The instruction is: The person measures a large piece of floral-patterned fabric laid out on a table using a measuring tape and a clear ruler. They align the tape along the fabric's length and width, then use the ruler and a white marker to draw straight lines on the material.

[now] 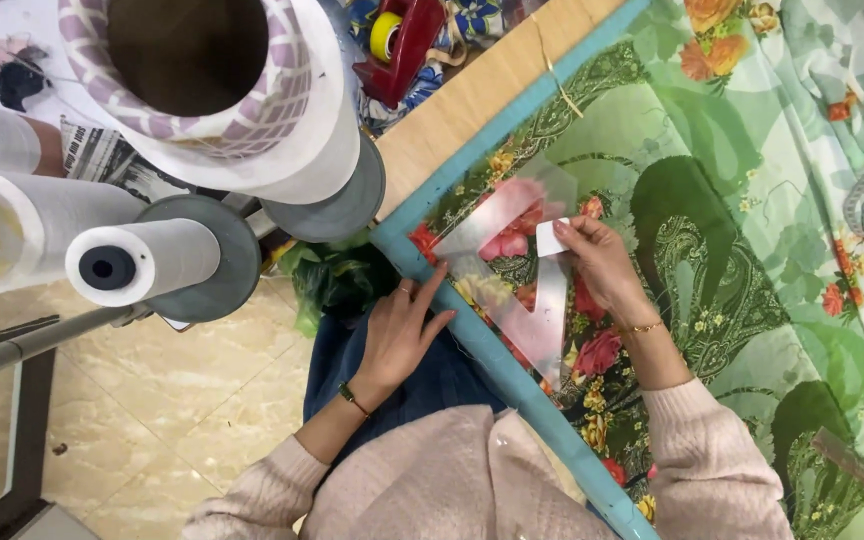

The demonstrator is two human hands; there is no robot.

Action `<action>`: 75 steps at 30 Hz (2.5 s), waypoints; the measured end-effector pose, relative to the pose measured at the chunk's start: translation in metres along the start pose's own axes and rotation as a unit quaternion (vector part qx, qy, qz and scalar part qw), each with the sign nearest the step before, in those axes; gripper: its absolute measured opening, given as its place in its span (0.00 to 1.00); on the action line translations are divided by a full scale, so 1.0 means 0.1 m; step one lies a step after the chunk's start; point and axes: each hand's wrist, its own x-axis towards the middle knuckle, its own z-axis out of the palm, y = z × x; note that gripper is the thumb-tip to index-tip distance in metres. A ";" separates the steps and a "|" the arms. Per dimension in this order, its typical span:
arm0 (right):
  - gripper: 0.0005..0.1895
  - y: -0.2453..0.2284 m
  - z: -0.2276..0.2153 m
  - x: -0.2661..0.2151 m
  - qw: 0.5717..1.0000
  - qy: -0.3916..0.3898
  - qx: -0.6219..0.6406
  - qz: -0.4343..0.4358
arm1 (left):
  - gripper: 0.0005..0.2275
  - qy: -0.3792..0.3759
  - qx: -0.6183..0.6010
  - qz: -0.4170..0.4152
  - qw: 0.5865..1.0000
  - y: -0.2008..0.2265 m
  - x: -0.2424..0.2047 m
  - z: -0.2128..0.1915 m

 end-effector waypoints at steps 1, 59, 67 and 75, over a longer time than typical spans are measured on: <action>0.11 0.02 -0.02 0.04 1.000 -0.003 -0.002 -0.003 | 0.28 0.008 0.032 0.003 0.999 -0.02 0.02 0.03; 0.16 -0.05 -0.31 -0.25 0.999 -0.015 0.038 0.012 | 0.28 0.046 0.173 0.029 0.983 0.01 0.04 0.14; 0.18 -0.07 -0.30 -0.27 1.000 -0.017 0.005 0.013 | 0.33 0.046 0.185 0.038 0.981 -0.23 0.01 0.32; 0.19 -0.02 -0.35 -0.23 1.000 -0.022 -0.001 0.010 | 0.30 0.038 0.153 0.038 0.987 -0.13 0.03 0.21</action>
